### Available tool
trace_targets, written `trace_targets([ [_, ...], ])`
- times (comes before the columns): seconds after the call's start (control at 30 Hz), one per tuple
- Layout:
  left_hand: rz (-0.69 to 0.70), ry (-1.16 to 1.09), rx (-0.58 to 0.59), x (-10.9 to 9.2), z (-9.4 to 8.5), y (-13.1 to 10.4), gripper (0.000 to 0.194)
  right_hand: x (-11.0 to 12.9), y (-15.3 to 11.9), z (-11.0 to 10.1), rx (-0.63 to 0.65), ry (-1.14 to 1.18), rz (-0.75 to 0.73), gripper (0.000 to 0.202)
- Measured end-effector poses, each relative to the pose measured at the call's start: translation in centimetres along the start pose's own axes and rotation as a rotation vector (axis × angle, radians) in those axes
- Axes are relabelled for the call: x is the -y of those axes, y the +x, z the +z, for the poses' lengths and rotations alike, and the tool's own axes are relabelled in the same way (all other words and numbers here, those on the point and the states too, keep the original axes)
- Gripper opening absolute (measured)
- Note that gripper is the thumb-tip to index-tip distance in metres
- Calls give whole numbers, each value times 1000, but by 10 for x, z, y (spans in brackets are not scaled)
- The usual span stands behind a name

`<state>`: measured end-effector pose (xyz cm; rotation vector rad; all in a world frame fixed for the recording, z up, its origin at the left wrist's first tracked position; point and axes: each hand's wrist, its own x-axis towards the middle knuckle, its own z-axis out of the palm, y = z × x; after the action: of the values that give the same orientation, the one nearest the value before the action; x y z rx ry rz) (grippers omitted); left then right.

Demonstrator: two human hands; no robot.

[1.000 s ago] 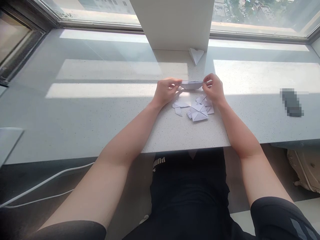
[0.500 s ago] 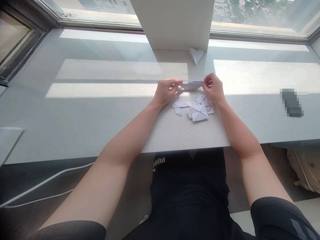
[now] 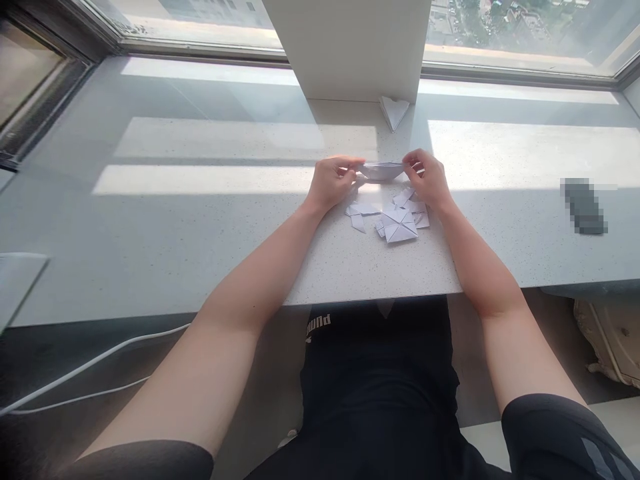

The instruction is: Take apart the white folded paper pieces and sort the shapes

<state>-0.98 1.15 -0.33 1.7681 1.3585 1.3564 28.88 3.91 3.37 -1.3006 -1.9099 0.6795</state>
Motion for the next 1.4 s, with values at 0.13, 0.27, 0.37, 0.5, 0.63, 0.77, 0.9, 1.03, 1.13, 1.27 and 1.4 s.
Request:
trace_targets([
  [0.13,11,-4,-8,-2,1,0,21,-1,0,2,-34,26,-6,18],
  [0.27,19,-18,-16,-1,1,1,19,-2,0,1,-44,26,-9,17],
  [0.37,12,-15,-24,0,0,1,18,-3,1,1,-35,14,-22,18],
  [0.5,10,-12,-9,0,-1,1,20,-6,2,2,-25,1,-32,18],
  [0.63,1,-6,-7,-1,-1,1,20,-5,0,2,-25,7,-25,17],
  [0.77,5,-4,-11,0,-1,2,20,-2,-1,1,-6,-4,-17,22],
  [0.9,6,-2,-7,1,-1,2,18,0,-2,0,26,-4,-15,30],
  [1.03,12,8,3,1,-1,1,17,-1,-4,2,23,15,-14,31],
  [1.13,12,22,27,1,0,0,16,-9,0,-2,34,103,-24,23],
  [1.27,-23,9,11,2,1,1,19,-36,34,-23,-27,207,29,22],
  [1.4,-39,25,-9,4,3,1,24,-65,95,-57,-182,155,266,29],
])
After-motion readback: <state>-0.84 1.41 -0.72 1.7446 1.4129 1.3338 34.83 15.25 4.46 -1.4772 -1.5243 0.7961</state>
